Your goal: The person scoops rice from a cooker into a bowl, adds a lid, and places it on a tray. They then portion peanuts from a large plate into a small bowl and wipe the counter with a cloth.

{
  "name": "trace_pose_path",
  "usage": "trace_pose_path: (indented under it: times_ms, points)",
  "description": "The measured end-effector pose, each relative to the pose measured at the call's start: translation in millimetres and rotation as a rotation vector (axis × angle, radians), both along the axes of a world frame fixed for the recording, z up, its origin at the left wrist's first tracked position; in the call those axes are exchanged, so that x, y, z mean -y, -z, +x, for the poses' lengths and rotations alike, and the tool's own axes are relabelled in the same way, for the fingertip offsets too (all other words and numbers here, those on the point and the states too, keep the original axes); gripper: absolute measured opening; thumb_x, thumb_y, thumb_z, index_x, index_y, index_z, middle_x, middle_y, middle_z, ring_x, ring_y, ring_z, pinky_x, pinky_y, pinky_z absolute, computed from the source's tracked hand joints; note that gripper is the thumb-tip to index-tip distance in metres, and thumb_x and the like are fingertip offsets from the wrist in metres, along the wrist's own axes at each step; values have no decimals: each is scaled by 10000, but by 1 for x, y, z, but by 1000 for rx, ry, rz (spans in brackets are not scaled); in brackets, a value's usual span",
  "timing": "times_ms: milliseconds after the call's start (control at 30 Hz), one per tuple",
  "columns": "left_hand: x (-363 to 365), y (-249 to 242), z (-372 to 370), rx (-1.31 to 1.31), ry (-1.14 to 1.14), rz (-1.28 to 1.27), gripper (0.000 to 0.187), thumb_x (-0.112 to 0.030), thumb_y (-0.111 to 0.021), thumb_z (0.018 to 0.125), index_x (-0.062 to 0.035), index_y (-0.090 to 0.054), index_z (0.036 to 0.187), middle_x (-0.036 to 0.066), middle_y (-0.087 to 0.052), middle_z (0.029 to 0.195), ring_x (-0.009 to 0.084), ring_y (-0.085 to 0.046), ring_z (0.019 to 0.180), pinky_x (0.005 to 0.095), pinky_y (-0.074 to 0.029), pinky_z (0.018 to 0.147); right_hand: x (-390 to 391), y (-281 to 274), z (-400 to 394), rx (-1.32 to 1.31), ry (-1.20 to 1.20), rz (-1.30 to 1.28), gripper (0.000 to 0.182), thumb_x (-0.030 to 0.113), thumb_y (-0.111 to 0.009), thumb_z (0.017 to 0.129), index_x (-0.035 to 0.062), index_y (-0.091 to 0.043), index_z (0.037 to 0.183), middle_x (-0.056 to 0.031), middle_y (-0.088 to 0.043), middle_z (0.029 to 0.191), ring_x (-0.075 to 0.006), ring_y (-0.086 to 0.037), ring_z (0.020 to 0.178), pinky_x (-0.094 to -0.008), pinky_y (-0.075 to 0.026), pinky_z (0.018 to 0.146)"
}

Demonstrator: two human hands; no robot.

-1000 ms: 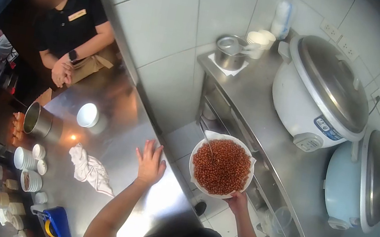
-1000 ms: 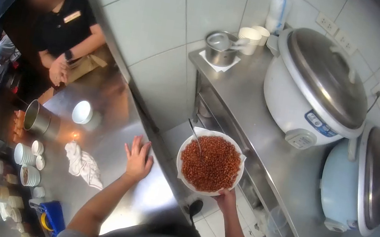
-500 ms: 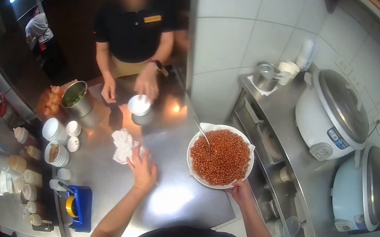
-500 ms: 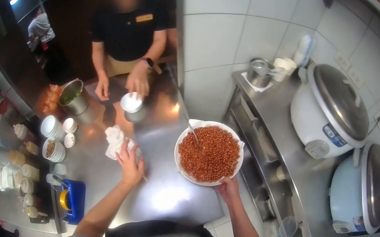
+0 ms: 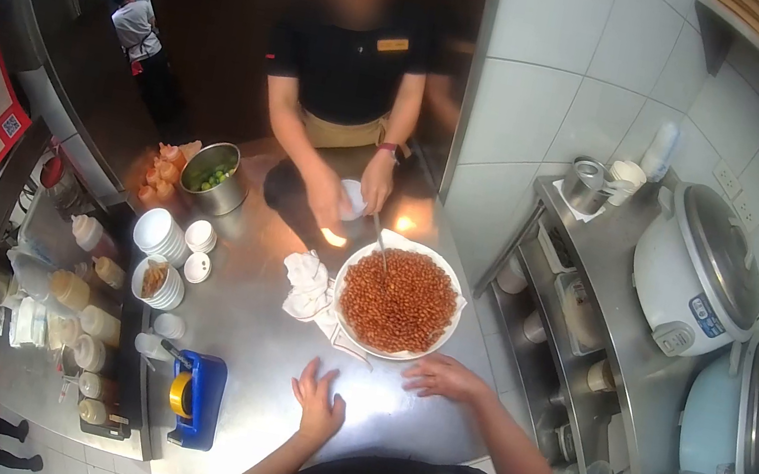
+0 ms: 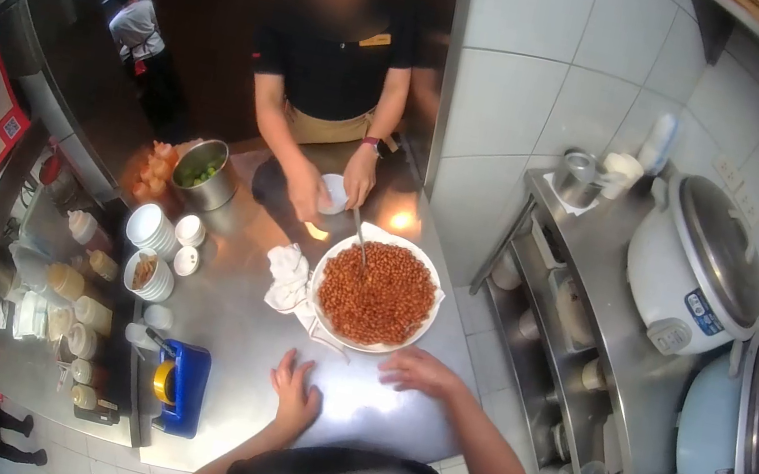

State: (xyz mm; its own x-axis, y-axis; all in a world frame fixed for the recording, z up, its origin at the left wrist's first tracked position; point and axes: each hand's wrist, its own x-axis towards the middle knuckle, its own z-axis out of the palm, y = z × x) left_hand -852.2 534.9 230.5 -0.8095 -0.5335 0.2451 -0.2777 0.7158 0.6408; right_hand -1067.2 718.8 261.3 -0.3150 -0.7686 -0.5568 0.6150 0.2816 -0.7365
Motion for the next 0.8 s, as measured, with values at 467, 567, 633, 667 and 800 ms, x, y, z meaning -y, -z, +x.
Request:
trace_pose_path:
  times_ms: [467, 567, 633, 667, 800]
  points:
    - [1, 4, 4, -36, 85, -21, 410, -41, -547, 686, -82, -512, 1092, 204, -306, 1294, 377, -280, 1239, 590, -139, 1021, 99, -17, -94, -1759, -172, 855, 226, 105, -551, 738, 245, -702, 832, -66, -526, 999, -234, -479, 1041, -437, -349, 869]
    - [0, 1, 6, -76, 66, -32, 407, -20, -524, 671, -64, -514, 1076, 234, -318, 1277, 405, -318, 1189, 580, -169, 1005, 106, -17, -88, -1662, -194, 827, 217, 118, -556, 741, 247, -698, 843, -75, -521, 1033, -243, -454, 1077, -433, -339, 884]
    - [1, 1, 5, -75, 71, -32, 408, -20, -523, 672, -66, -515, 1077, 238, -315, 1278, 408, -312, 1192, 580, -168, 1006, 107, -20, -87, -1667, -237, 826, 199, 124, -559, 741, 228, -694, 842, -74, -523, 1032, -241, -461, 1069, -434, -341, 882]
    - [2, 1, 5, -78, 66, -32, 408, -20, -523, 672, -66, -515, 1077, 238, -315, 1278, 408, -312, 1192, 580, -168, 1006, 107, -22, -86, -1669, -282, 830, 183, 130, -561, 741, 209, -691, 842, -74, -524, 1031, -239, -468, 1060, -435, -342, 880]
    - [1, 1, 6, -61, 86, -28, 407, -22, -528, 673, -69, -514, 1077, 234, -314, 1281, 401, -307, 1203, 580, -174, 1005, 104, -16, -94, -1753, -355, 861, 155, 145, -570, 741, 178, -686, 839, -72, -535, 1017, -232, -477, 1051, -447, -341, 875]
